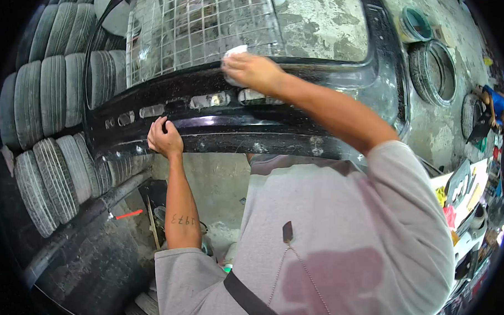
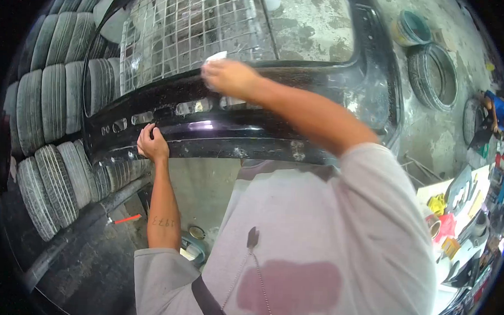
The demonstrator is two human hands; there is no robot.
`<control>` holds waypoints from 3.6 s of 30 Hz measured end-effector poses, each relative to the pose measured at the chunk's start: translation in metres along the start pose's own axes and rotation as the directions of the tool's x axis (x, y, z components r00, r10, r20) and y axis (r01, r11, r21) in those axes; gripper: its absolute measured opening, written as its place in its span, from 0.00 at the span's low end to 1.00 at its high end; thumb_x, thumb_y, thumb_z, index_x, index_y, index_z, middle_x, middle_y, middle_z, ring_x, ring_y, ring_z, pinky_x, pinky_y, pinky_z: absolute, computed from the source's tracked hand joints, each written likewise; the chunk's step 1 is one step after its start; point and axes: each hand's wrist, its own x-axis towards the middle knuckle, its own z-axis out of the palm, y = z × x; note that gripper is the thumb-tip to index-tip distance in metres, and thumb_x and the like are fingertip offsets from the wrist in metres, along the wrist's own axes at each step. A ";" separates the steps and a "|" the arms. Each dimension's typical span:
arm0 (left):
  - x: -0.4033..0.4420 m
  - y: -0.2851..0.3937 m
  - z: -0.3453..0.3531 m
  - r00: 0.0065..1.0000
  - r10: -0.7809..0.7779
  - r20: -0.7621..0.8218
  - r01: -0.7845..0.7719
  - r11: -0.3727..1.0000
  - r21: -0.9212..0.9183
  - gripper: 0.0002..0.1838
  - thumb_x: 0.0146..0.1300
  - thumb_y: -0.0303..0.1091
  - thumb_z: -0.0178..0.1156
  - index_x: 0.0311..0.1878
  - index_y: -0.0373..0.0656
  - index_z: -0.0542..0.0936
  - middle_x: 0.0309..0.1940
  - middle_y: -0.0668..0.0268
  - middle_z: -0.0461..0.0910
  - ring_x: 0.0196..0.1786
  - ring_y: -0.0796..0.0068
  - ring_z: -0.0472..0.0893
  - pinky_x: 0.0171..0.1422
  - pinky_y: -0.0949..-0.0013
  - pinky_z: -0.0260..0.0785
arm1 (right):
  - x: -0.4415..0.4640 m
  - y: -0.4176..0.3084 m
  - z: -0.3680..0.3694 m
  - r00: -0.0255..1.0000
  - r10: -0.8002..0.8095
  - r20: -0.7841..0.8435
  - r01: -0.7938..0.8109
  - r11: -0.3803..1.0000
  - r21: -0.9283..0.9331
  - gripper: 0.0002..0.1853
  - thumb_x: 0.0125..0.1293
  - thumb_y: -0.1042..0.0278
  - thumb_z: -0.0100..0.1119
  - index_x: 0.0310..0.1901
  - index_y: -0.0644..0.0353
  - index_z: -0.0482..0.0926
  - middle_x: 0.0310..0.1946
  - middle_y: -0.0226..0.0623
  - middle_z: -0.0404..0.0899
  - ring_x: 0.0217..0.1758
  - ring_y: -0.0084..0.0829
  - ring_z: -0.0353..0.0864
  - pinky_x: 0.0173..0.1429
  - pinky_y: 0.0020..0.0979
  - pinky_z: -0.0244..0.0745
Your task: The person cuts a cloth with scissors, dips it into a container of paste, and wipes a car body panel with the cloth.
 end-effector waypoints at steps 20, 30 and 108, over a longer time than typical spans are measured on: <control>0.001 -0.005 0.005 1.000 0.014 -0.003 -0.014 1.000 0.026 0.13 0.65 0.41 0.60 0.50 0.54 0.87 0.60 0.73 0.83 0.70 0.66 0.73 0.79 0.55 0.50 | -0.306 0.102 -0.040 0.705 0.567 -0.426 -0.576 0.808 0.123 0.25 0.51 0.86 0.61 0.52 0.56 0.88 0.50 0.39 0.85 0.55 0.41 0.82 0.60 0.37 0.77; 0.001 -0.009 0.004 0.999 0.014 0.034 -0.015 1.000 0.019 0.14 0.67 0.42 0.59 0.52 0.55 0.86 0.61 0.74 0.83 0.71 0.67 0.72 0.79 0.54 0.49 | -0.078 0.008 0.019 0.933 0.128 -0.335 -0.085 0.986 0.141 0.07 0.57 0.68 0.62 0.36 0.58 0.84 0.41 0.36 0.83 0.50 0.39 0.82 0.54 0.38 0.81; 0.000 -0.010 0.008 1.000 -0.001 -0.004 0.001 1.000 -0.025 0.13 0.64 0.42 0.59 0.48 0.56 0.88 0.58 0.75 0.84 0.68 0.68 0.73 0.78 0.57 0.49 | -0.202 0.008 -0.045 0.857 0.506 0.101 -0.515 0.829 0.219 0.11 0.52 0.83 0.56 0.37 0.60 0.80 0.37 0.46 0.77 0.46 0.54 0.78 0.50 0.49 0.76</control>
